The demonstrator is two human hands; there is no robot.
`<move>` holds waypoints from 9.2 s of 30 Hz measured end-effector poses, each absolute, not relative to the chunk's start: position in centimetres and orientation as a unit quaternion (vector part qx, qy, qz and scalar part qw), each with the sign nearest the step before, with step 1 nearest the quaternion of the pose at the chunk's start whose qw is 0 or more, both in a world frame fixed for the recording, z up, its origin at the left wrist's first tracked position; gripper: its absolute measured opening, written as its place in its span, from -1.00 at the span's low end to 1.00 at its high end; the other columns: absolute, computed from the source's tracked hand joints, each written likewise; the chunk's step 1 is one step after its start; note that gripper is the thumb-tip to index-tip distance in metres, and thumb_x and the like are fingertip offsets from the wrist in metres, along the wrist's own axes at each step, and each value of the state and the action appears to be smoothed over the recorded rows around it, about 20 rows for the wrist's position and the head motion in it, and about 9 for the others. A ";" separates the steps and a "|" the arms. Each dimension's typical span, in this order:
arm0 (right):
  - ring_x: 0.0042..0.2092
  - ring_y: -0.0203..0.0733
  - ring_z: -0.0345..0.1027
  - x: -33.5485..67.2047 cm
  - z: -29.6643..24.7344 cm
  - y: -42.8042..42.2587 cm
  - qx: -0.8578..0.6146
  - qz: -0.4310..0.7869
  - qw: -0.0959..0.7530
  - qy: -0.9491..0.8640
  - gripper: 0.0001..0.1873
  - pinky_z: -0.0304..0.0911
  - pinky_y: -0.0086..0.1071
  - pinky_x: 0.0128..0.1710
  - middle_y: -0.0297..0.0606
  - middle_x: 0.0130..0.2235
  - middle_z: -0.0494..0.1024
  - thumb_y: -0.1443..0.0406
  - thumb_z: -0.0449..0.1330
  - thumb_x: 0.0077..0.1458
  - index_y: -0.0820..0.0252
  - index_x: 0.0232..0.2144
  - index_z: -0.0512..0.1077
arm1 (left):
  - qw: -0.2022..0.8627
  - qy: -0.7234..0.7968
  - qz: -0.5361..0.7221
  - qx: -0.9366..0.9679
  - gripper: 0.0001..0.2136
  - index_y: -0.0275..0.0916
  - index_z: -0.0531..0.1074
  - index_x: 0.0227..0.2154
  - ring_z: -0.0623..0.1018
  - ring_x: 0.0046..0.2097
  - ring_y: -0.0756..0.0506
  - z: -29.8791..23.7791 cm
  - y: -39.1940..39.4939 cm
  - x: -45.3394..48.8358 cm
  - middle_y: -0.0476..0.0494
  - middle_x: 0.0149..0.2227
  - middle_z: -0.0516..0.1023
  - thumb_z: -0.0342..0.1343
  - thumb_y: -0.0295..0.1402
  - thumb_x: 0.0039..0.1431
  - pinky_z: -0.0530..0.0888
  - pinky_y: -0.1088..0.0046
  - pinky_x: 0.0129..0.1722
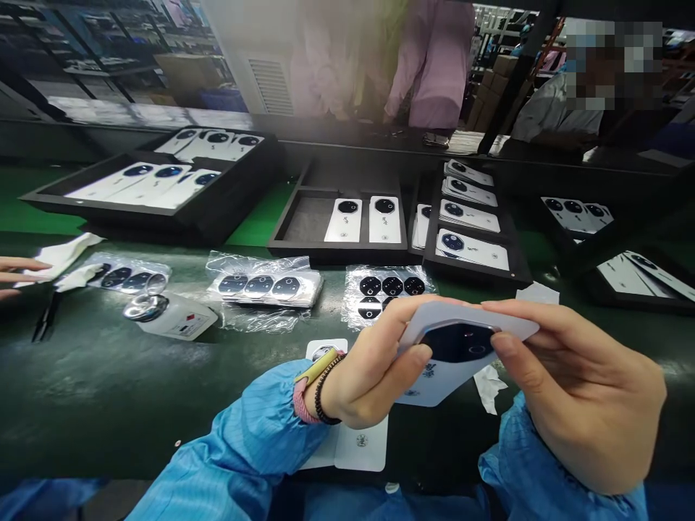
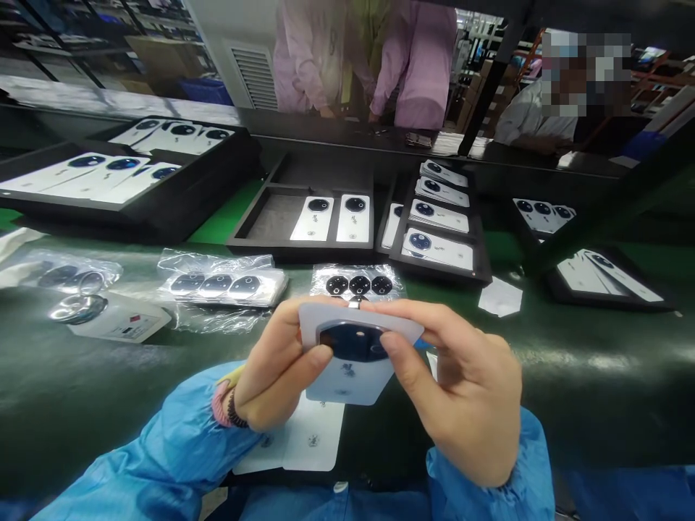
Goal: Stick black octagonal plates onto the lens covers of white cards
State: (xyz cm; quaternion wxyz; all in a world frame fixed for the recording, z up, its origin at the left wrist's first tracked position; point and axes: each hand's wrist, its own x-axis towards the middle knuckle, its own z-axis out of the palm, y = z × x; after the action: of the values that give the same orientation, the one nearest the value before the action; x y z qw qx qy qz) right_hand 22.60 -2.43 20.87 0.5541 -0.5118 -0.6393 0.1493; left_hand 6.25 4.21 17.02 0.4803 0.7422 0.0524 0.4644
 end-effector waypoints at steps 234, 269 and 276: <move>-0.27 -0.21 0.53 20.8 4.5 3.4 -0.605 0.420 0.299 -0.607 -0.88 0.53 -0.39 -0.28 -0.41 -0.31 0.62 0.36 0.27 -0.02 0.04 -0.37 0.55 | 0.108 0.429 0.245 0.863 -0.74 -0.56 0.38 -0.08 0.49 -0.08 -0.19 1.5 -2.8 2.7 -0.40 -0.13 0.53 -0.06 -0.60 0.20 0.54 0.26 -0.10; -0.29 -0.16 0.52 20.6 4.8 3.1 -0.629 0.379 0.297 -0.610 -0.90 0.50 -0.28 -0.23 -0.42 -0.34 0.60 0.36 0.28 0.00 0.01 -0.44 0.52 | 0.087 0.415 0.235 0.875 -0.70 -0.57 0.39 -0.05 0.50 -0.04 -0.21 1.3 -3.2 2.5 -0.45 -0.08 0.53 -0.02 -0.62 0.15 0.55 0.27 -0.07; -0.30 -0.16 0.53 20.4 4.6 3.0 -0.630 0.384 0.291 -0.609 -0.91 0.51 -0.31 -0.27 -0.43 -0.36 0.61 0.35 0.28 -0.01 0.01 -0.44 0.53 | 0.095 0.414 0.232 0.875 -0.68 -0.58 0.38 -0.02 0.49 -0.02 -0.21 1.2 -3.2 2.5 -0.45 -0.06 0.51 -0.02 -0.61 0.16 0.53 0.26 -0.05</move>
State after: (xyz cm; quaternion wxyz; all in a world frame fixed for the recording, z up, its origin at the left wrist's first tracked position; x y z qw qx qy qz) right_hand 20.43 3.04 4.64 0.2907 -0.6301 -0.6088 0.3845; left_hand 2.46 -3.21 1.22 0.0947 0.8750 0.4139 0.2325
